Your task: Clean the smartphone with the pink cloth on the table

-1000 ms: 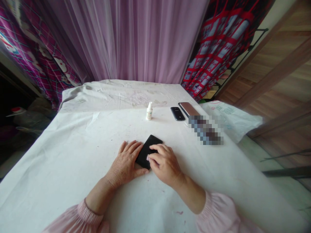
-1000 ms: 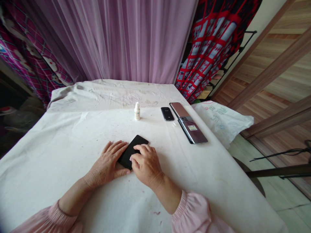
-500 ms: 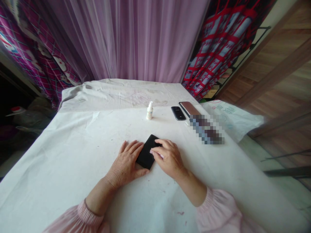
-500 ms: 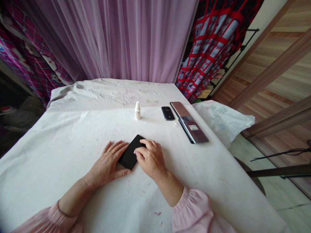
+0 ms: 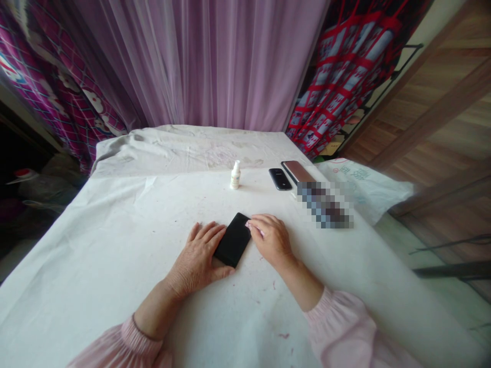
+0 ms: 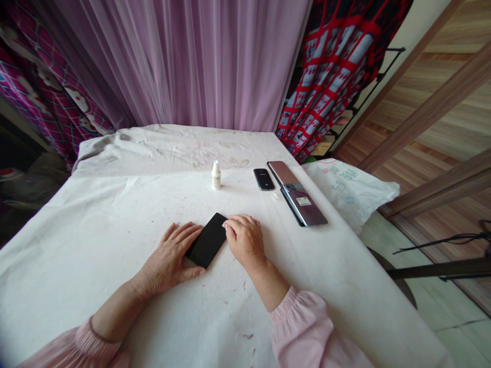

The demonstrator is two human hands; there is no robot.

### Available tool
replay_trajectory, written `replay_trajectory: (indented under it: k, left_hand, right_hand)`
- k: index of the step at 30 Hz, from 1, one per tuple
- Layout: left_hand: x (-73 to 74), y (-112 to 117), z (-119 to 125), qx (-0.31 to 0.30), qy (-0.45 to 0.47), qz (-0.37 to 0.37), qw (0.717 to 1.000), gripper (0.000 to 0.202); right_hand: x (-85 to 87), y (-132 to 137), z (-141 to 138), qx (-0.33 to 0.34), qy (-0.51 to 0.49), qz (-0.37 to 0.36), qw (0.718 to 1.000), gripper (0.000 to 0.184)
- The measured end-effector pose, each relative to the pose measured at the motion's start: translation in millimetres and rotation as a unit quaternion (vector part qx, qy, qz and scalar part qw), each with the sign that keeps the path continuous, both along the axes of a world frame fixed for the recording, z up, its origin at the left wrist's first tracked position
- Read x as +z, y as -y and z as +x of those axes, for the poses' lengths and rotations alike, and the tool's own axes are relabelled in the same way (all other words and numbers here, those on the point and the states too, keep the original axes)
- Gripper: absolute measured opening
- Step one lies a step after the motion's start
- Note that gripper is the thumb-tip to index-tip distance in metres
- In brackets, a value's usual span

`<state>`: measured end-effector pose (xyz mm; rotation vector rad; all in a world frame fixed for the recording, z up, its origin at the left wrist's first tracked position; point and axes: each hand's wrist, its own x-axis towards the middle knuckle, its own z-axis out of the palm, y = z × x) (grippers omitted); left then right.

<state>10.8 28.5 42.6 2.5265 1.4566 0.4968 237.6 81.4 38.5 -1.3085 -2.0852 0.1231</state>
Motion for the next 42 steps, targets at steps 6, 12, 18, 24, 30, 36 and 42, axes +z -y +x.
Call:
replay_trajectory:
  k: [6, 12, 18, 24, 30, 36, 42]
  left_hand:
    - [-0.3, 0, 0, -0.002, 0.0, -0.004, 1.0, 0.092]
    - [-1.2, 0, -1, 0.0, -0.001, -0.004, 1.0, 0.091]
    - [-1.4, 1, 0, 0.007, 0.002, 0.003, 1.0, 0.085]
    - [-1.7, 2, 0, 0.001, 0.007, 0.003, 1.0, 0.088]
    - [-1.7, 1, 0, -0.004, 0.013, 0.008, 1.0, 0.09]
    - [2.4, 1, 0, -0.004, 0.003, 0.001, 1.0, 0.09]
    - [-0.9, 3, 2, 0.01, 0.01, 0.027, 1.0, 0.091]
  right_hand:
    - [8.4, 16, -10, 0.046, -0.003, 0.032, 0.998, 0.018]
    - [13.4, 34, -19, 0.102, -0.01, 0.029, 0.994, 0.017]
    - [14.2, 44, -21, 0.182, -0.021, -0.002, 0.983, 0.017]
    - [12.4, 38, -17, 0.153, -0.019, 0.0, 0.988, 0.016]
    - [4.8, 15, -6, 0.053, -0.009, 0.006, 0.999, 0.016]
    - [4.1, 7, 1, 0.006, 0.021, -0.009, 1.0, 0.014]
    - [7.7, 8, 5, -0.002, 0.025, -0.029, 0.999, 0.012]
